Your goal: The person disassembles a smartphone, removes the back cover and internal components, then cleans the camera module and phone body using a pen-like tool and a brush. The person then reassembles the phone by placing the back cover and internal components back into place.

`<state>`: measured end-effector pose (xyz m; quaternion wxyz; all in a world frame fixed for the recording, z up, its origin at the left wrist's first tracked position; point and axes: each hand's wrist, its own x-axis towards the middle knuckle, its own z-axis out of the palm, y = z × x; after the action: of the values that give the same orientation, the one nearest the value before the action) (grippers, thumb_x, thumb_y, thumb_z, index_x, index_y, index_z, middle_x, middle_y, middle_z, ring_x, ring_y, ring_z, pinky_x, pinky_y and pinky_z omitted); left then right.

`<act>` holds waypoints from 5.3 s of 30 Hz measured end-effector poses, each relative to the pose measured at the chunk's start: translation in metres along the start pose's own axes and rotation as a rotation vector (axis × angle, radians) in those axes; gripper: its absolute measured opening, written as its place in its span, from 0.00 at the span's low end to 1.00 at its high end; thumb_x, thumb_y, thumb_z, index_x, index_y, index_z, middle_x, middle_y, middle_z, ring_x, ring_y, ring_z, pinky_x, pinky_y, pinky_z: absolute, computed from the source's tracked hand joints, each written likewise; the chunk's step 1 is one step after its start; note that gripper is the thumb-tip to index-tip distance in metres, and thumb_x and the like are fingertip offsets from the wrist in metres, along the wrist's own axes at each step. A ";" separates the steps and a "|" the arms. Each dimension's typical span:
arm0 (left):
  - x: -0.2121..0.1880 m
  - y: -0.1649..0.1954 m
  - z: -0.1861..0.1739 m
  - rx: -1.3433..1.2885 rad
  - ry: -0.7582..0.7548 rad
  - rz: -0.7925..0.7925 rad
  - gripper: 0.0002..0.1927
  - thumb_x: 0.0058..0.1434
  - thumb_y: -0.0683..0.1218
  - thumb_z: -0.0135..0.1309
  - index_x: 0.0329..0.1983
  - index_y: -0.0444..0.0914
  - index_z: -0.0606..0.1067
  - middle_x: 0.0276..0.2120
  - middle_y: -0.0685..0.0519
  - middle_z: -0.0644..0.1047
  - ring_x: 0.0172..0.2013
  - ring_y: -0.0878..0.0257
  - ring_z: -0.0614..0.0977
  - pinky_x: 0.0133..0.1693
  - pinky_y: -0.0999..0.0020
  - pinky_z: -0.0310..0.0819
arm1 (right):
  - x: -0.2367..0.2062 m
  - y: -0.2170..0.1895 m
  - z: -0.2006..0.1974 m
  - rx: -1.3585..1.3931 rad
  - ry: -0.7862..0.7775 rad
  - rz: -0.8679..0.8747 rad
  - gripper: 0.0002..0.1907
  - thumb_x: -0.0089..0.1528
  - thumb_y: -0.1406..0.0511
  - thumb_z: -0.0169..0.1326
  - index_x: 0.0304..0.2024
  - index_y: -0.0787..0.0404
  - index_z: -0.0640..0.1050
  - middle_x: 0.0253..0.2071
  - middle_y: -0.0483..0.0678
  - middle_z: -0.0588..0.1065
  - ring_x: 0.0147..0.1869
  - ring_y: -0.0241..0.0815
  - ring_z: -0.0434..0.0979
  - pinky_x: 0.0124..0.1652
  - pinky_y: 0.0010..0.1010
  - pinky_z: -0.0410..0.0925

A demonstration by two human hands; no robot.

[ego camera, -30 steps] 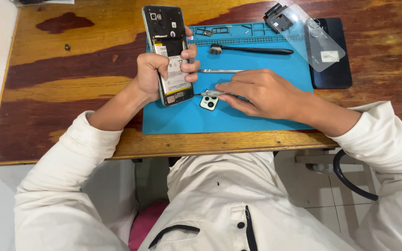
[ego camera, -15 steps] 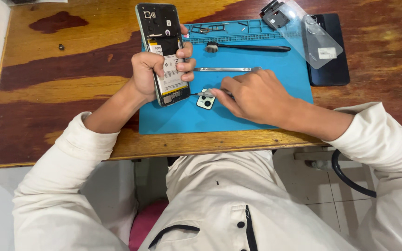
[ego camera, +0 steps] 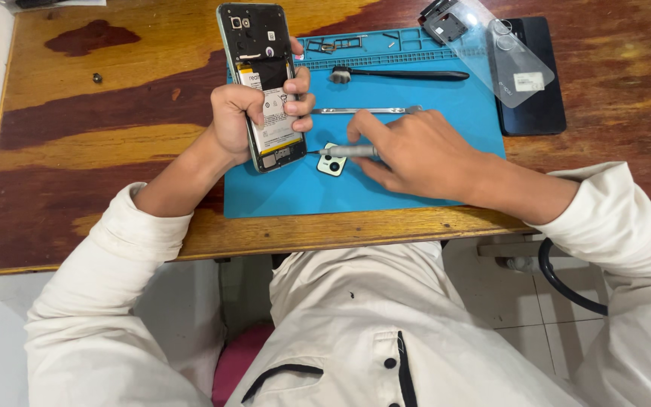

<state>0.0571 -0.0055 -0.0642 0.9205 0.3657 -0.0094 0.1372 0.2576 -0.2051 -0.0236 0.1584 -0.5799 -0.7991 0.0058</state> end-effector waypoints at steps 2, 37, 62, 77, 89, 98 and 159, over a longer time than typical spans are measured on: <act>0.000 0.000 0.001 0.016 0.008 0.003 0.43 0.38 0.38 0.41 0.65 0.43 0.62 0.37 0.52 0.65 0.35 0.62 0.69 0.40 0.64 0.67 | -0.001 0.000 -0.002 0.052 0.003 -0.006 0.21 0.63 0.55 0.61 0.50 0.59 0.69 0.13 0.48 0.71 0.17 0.55 0.73 0.19 0.45 0.63; -0.001 0.002 0.006 0.064 0.001 -0.009 0.42 0.40 0.38 0.40 0.65 0.44 0.62 0.36 0.54 0.64 0.36 0.63 0.68 0.42 0.64 0.66 | -0.002 -0.001 -0.008 0.098 0.057 -0.077 0.25 0.59 0.59 0.63 0.54 0.60 0.71 0.16 0.51 0.74 0.19 0.54 0.75 0.20 0.43 0.64; -0.002 0.002 0.009 0.091 0.016 0.002 0.42 0.41 0.38 0.40 0.66 0.43 0.62 0.35 0.53 0.64 0.35 0.63 0.69 0.41 0.63 0.67 | -0.001 0.001 0.005 0.084 0.174 -0.201 0.10 0.66 0.59 0.61 0.41 0.59 0.79 0.18 0.46 0.74 0.19 0.47 0.73 0.20 0.39 0.61; -0.002 -0.001 0.004 0.079 0.012 0.025 0.42 0.40 0.37 0.40 0.66 0.43 0.62 0.37 0.52 0.64 0.35 0.62 0.69 0.41 0.62 0.67 | -0.002 -0.006 0.015 0.085 0.192 -0.125 0.13 0.66 0.58 0.61 0.34 0.59 0.79 0.17 0.48 0.74 0.17 0.50 0.72 0.19 0.41 0.62; -0.002 -0.002 0.007 0.118 0.067 0.046 0.42 0.40 0.37 0.40 0.65 0.42 0.63 0.36 0.52 0.65 0.35 0.62 0.70 0.40 0.62 0.67 | -0.005 -0.011 0.007 0.077 0.151 -0.115 0.20 0.63 0.54 0.62 0.46 0.61 0.72 0.13 0.48 0.70 0.14 0.52 0.70 0.16 0.43 0.59; -0.003 -0.002 0.007 0.126 0.061 0.044 0.42 0.40 0.37 0.40 0.66 0.43 0.63 0.36 0.52 0.65 0.35 0.62 0.70 0.40 0.62 0.67 | -0.005 -0.010 0.004 0.140 0.131 -0.092 0.22 0.63 0.56 0.62 0.50 0.62 0.70 0.13 0.48 0.70 0.15 0.52 0.71 0.17 0.43 0.60; -0.002 -0.003 0.012 0.177 0.079 0.072 0.42 0.41 0.36 0.39 0.66 0.42 0.62 0.39 0.52 0.65 0.35 0.62 0.70 0.40 0.62 0.68 | -0.002 -0.019 0.001 0.199 0.090 -0.043 0.14 0.65 0.60 0.60 0.46 0.61 0.72 0.16 0.50 0.72 0.16 0.53 0.71 0.18 0.43 0.60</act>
<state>0.0565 -0.0161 -0.0581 0.8787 0.4393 0.0259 0.1850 0.2399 -0.2132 -0.0216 0.2510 -0.5436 -0.7990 0.0557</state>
